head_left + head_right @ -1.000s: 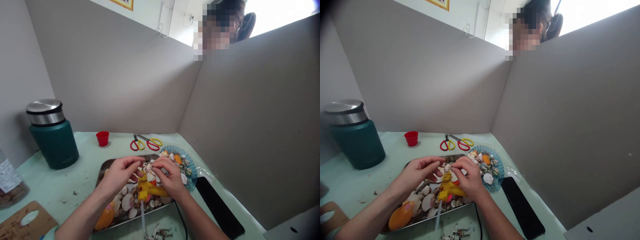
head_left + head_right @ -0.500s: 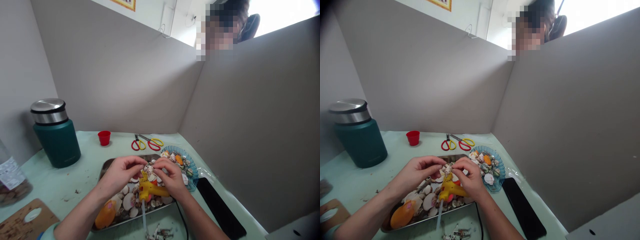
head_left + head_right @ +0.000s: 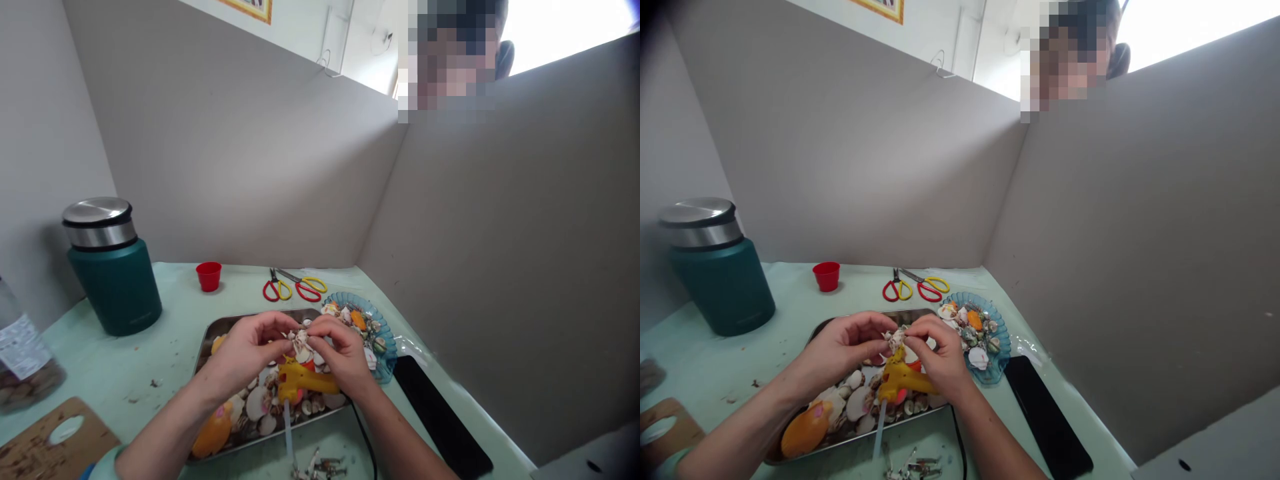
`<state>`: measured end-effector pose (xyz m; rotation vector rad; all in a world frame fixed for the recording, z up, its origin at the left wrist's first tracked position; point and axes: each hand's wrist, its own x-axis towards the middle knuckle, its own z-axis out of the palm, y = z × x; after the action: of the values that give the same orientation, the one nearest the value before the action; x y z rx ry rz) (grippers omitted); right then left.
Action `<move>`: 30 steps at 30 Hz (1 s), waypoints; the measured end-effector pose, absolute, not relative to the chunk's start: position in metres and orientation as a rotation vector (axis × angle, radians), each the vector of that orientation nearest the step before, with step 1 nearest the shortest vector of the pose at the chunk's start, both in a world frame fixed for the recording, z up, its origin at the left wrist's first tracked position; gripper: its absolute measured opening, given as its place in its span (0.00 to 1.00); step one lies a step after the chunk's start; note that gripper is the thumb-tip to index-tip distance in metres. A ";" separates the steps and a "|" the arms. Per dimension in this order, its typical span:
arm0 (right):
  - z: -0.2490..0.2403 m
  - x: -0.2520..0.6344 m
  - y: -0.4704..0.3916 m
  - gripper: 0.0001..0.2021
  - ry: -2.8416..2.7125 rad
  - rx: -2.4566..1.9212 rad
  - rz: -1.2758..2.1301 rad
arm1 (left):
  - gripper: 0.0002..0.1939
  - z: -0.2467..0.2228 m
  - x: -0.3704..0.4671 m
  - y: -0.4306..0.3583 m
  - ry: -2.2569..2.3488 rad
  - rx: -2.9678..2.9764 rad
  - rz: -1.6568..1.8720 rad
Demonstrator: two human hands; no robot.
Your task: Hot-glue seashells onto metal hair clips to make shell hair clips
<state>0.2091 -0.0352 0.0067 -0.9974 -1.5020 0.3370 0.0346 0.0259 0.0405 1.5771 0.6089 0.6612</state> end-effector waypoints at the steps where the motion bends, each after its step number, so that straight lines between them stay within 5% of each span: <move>1: 0.006 0.209 -0.035 0.03 -1.494 -0.999 0.345 | 0.10 0.039 0.035 0.026 0.608 1.576 0.667; 30: 0.001 0.210 -0.033 0.04 -1.445 -1.067 0.362 | 0.11 0.037 0.042 0.019 0.697 1.290 0.629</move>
<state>0.2098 -0.0333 0.0012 -1.0665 -1.4447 0.3625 0.0420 0.0192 0.0372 1.2903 0.6973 0.6293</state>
